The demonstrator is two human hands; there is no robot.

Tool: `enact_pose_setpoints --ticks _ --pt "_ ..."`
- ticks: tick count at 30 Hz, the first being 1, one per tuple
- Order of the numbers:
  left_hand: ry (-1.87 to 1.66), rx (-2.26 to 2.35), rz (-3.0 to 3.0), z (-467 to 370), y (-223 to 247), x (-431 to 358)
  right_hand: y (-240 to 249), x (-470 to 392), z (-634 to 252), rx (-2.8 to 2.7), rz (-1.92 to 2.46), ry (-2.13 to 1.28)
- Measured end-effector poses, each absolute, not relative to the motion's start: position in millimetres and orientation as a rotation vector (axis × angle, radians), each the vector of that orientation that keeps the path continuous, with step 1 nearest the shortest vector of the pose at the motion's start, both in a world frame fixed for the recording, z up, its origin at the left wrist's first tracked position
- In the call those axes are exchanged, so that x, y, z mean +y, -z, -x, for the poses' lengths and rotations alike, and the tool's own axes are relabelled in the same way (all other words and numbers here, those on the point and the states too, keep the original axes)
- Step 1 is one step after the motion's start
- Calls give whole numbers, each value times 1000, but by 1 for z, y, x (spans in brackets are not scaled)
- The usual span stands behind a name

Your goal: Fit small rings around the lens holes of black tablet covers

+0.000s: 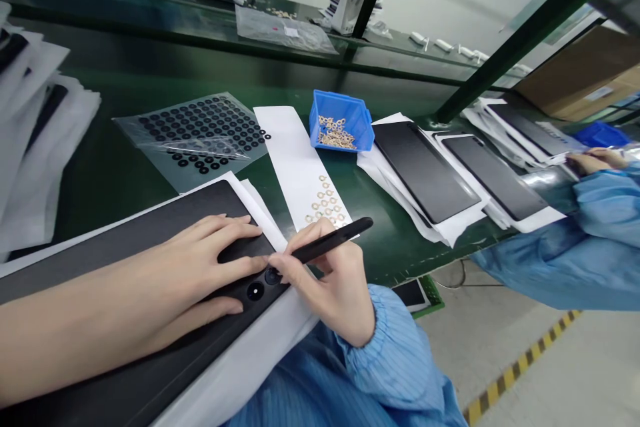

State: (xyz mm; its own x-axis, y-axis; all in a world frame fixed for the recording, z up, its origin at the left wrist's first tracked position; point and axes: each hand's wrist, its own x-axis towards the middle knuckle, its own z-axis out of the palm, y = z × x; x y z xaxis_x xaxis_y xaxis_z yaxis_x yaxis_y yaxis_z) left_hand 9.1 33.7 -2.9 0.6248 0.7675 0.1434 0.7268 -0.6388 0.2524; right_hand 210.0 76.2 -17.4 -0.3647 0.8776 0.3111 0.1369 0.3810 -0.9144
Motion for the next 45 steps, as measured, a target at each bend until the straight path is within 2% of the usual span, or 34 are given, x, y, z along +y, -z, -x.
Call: enact_pose_setpoints --ticks 26,36,45 --pt "-359 1236 -2662 -9 2 35 19 78 -212 -1909 813 -923" --pt "-411 1215 -2642 -8 4 35 25 77 -208 -1698 711 -1077" --pt "-470 1208 -2626 -7 5 36 24 76 -212 -1913 767 -840"
